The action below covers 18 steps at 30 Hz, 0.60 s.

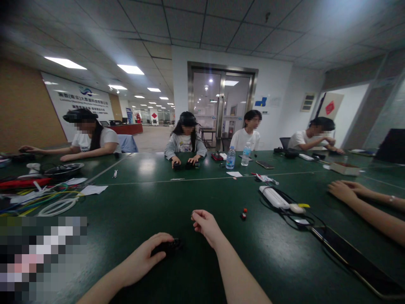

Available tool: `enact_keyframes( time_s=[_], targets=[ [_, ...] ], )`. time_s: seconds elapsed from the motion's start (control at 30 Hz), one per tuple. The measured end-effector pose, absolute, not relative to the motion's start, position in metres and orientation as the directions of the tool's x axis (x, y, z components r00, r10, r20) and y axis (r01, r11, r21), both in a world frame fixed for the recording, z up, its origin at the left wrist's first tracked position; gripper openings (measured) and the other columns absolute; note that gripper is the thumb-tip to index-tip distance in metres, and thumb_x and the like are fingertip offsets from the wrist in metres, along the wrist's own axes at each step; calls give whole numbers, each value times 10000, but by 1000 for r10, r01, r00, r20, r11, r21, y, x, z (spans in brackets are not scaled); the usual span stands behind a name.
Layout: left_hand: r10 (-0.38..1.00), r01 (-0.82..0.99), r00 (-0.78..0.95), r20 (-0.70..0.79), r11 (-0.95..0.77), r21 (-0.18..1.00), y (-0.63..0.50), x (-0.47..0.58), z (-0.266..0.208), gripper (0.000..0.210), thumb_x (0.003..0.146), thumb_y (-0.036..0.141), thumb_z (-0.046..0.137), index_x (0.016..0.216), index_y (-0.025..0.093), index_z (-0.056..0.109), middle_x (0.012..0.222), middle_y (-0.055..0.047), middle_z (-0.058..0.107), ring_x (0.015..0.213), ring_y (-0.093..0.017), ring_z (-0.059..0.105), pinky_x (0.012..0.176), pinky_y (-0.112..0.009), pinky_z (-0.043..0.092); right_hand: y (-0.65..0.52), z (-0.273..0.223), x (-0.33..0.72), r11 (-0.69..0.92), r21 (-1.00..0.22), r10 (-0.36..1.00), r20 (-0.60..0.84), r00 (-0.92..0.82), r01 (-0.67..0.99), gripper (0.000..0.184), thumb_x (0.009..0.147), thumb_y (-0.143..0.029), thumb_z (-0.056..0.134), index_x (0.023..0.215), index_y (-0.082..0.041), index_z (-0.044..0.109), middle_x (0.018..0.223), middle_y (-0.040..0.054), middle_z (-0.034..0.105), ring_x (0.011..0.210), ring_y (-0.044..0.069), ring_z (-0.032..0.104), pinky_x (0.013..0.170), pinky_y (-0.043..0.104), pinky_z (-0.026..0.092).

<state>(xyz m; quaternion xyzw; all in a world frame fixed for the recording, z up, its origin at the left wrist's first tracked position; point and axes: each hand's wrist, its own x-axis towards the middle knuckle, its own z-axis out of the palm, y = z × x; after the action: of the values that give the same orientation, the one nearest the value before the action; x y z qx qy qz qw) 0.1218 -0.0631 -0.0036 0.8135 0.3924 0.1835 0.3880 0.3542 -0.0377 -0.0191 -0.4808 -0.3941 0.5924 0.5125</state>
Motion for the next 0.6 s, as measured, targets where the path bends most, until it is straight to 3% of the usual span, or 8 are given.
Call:
enact_keyframes(
  time_s=[0.2, 0.3, 0.4, 0.47, 0.6],
  targets=[
    [804, 513, 594, -23, -357, 781, -62, 120, -7, 419, 770, 245, 475, 1188, 269, 454, 1249, -20, 467, 1136, -181, 423, 1004, -353, 285, -35, -19, 352, -146, -977, 976, -168, 138, -157, 291, 717, -419, 583, 883, -179, 587, 833, 44, 574, 604, 89, 510, 547, 230, 431],
    [818, 517, 573, -50, -314, 796, -63, 119, -6, 460, 767, 269, 489, 1220, 285, 410, 1262, -11, 458, 1152, -180, 416, 1004, -347, 289, -41, -9, 345, -57, -997, 977, -66, 201, -52, 316, 697, -413, 602, 948, -222, 584, 869, 27, 576, 681, 119, 519, 562, 236, 424],
    [815, 509, 577, -54, -308, 804, -64, 120, -3, 477, 763, 258, 495, 1229, 278, 395, 1256, -12, 462, 1154, -172, 415, 1010, -337, 285, -55, 8, 337, 117, -978, 992, 124, 33, 176, 312, 700, -371, 604, 982, -238, 592, 903, 21, 587, 784, 158, 528, 629, 269, 422],
    [810, 498, 586, -36, -324, 804, -64, 121, -3, 475, 758, 240, 497, 1223, 267, 400, 1248, -16, 466, 1151, -167, 415, 1011, -332, 282, -65, 15, 332, 159, -952, 984, 131, -119, 261, 296, 703, -341, 604, 981, -240, 603, 902, 14, 590, 802, 161, 526, 687, 288, 413],
    [795, 470, 607, -4, -355, 808, -64, 122, -2, 462, 756, 225, 495, 1209, 252, 407, 1235, -26, 473, 1138, -171, 420, 999, -337, 291, -75, 13, 327, 182, -887, 949, 46, -311, 424, 246, 666, -331, 636, 895, -242, 642, 822, 2, 582, 716, 147, 505, 614, 268, 386]
  ],
)
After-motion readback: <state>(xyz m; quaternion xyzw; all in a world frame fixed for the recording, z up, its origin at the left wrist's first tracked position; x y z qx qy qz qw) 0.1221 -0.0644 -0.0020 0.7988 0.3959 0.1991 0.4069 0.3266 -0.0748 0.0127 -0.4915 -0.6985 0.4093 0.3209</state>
